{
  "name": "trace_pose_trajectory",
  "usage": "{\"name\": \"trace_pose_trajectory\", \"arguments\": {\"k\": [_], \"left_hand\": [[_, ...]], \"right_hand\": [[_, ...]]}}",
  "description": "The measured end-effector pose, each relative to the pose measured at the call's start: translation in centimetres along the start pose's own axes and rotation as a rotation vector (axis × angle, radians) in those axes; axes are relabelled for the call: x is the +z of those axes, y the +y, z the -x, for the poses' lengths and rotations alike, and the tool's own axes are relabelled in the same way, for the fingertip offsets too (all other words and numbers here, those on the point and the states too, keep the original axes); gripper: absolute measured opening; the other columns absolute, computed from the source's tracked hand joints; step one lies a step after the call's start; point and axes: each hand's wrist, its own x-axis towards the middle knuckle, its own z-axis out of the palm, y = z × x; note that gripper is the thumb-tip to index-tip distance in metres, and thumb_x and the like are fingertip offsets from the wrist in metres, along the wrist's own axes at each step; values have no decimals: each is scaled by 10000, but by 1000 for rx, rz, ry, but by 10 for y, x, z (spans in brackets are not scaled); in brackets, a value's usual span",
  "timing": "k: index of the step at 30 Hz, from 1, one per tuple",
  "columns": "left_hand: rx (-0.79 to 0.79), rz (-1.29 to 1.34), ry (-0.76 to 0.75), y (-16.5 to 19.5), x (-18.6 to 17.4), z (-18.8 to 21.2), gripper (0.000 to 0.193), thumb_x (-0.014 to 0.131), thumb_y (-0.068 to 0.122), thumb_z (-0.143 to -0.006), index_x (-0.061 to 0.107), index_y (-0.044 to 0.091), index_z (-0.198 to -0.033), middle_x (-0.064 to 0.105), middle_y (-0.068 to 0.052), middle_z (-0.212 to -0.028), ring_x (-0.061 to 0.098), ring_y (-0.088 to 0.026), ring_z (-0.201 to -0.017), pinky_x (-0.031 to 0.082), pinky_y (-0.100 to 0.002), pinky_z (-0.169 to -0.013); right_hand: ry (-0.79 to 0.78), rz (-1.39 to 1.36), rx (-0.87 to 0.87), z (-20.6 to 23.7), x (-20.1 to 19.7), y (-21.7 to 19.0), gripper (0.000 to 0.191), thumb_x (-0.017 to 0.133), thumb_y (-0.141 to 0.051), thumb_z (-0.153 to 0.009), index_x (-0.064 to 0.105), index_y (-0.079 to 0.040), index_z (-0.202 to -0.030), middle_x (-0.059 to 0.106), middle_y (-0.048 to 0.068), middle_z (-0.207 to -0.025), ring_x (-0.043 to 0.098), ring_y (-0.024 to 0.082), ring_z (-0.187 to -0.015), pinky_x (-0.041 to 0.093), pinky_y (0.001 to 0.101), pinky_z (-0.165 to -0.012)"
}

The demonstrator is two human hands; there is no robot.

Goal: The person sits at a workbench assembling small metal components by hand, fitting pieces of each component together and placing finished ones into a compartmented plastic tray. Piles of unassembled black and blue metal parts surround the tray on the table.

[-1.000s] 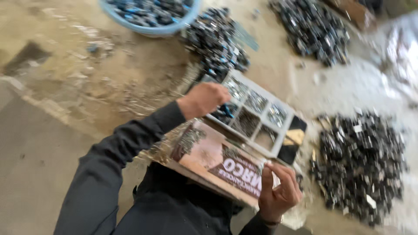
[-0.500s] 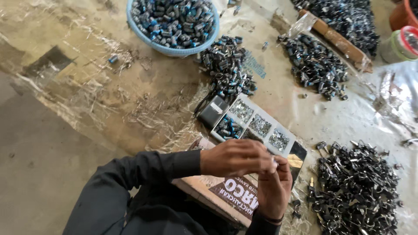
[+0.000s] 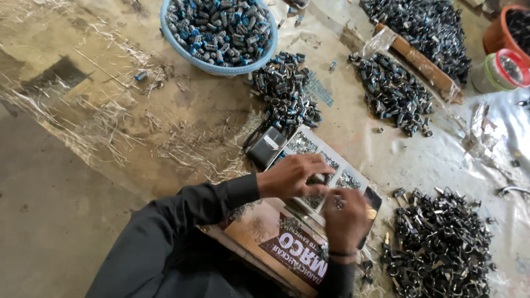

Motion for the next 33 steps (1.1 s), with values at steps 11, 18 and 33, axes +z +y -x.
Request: {"name": "trace_pose_trajectory", "arguments": {"k": [11, 18, 33], "left_hand": [[-60, 55, -20, -2, -8, 1, 435, 801, 225, -811, 692, 84, -1208, 684, -113, -1166, 666, -346, -1042, 536, -444, -901], [-40, 93, 55, 10, -28, 14, 364, 834, 237, -837, 707, 89, -1145, 710, -102, -1037, 681, -310, -953, 532, -414, -862], [6, 6, 112, 8, -29, 18, 376, 875, 191, -796, 752, 128, -1145, 724, -54, -1096, 659, -263, -991, 530, -387, -893]], "right_hand": [[102, -178, -61, -10, -17, -29, 104, 780, -181, -897, 736, -87, -899, 681, 67, -917, 635, 278, -864, 497, 404, -760], [-79, -1058, 388, 7, -6, -35, 200, 704, -107, -1015, 700, 36, -875, 553, 0, -812, 466, 61, -736, 363, 231, -641], [-32, -1131, 263, 10, 2, -37, 129, 691, -49, -1015, 692, 55, -939, 607, 13, -921, 529, 61, -837, 413, 213, -728]]}}
